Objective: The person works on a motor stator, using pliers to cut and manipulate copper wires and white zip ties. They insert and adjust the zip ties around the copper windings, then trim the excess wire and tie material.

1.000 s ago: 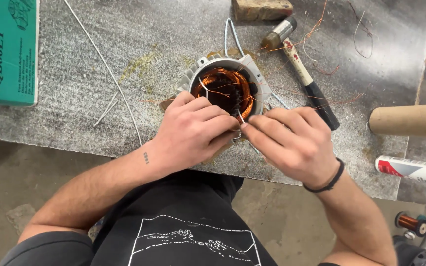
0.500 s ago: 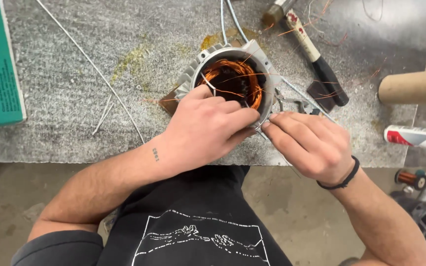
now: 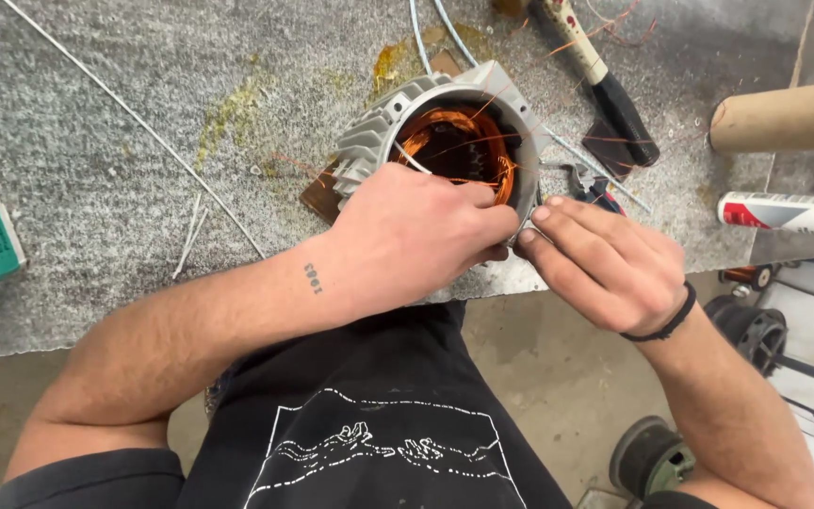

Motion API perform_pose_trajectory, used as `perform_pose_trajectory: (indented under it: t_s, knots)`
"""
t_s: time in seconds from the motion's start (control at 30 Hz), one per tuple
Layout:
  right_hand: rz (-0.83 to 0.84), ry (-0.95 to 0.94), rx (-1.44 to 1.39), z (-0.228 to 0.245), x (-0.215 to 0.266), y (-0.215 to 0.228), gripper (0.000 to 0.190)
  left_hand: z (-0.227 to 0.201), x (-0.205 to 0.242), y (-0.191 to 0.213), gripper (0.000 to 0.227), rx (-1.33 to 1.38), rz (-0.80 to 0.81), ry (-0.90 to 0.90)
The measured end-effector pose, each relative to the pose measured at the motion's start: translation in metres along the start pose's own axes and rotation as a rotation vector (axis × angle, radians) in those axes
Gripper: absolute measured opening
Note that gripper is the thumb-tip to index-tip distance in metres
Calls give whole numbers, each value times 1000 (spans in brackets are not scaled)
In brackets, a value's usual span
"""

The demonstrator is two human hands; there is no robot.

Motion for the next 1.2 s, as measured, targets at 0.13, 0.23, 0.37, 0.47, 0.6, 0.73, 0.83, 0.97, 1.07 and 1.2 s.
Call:
perform_pose_trajectory:
  t_s: [0.13, 0.23, 0.37, 0.47, 0.6, 0.73, 0.83, 0.97, 1.07, 1.2]
  knots:
    - [22, 74, 71, 5, -7, 4, 16, 1, -2, -1, 15, -33, 15, -25]
    - [57, 155, 147, 11, -10, 7, 13, 0, 0, -3, 14, -21, 2, -8]
    - [101, 238, 238, 12, -15, 7, 13, 4, -2, -2, 12, 2, -13, -30]
    - [102, 265, 273, 17, -30, 9, 11, 9, -10, -7, 9, 7, 50, -43]
    - [116, 272, 301, 21, -34, 10, 11, 6, -13, -7, 9, -1, 98, -7]
    - [171, 164, 271, 24, -33, 6, 8, 7, -14, -8, 8, 22, 97, 47]
    - [221, -142, 147, 17, -23, -3, 8, 7, -12, -10, 9, 43, 72, 61]
    - [279, -953, -201, -5, 24, -20, 16, 6, -11, -12, 8, 37, 80, 60]
    - [126, -1449, -664, -7, 59, -38, 14, 7, -10, -16, 8, 41, 83, 46]
    - [-33, -1774, -868, 5, 68, -35, 15, 6, -7, -11, 10, 71, 46, -5]
Point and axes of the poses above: each hand's wrist, its own x-axis away from the middle knuckle, its own y-axis out of the back of the hand, z = x × y, the point moved 5 cm from there along -x, towards the middle knuckle, and after that the axes turned 9 degrees about -z, right-handed, at the moved point
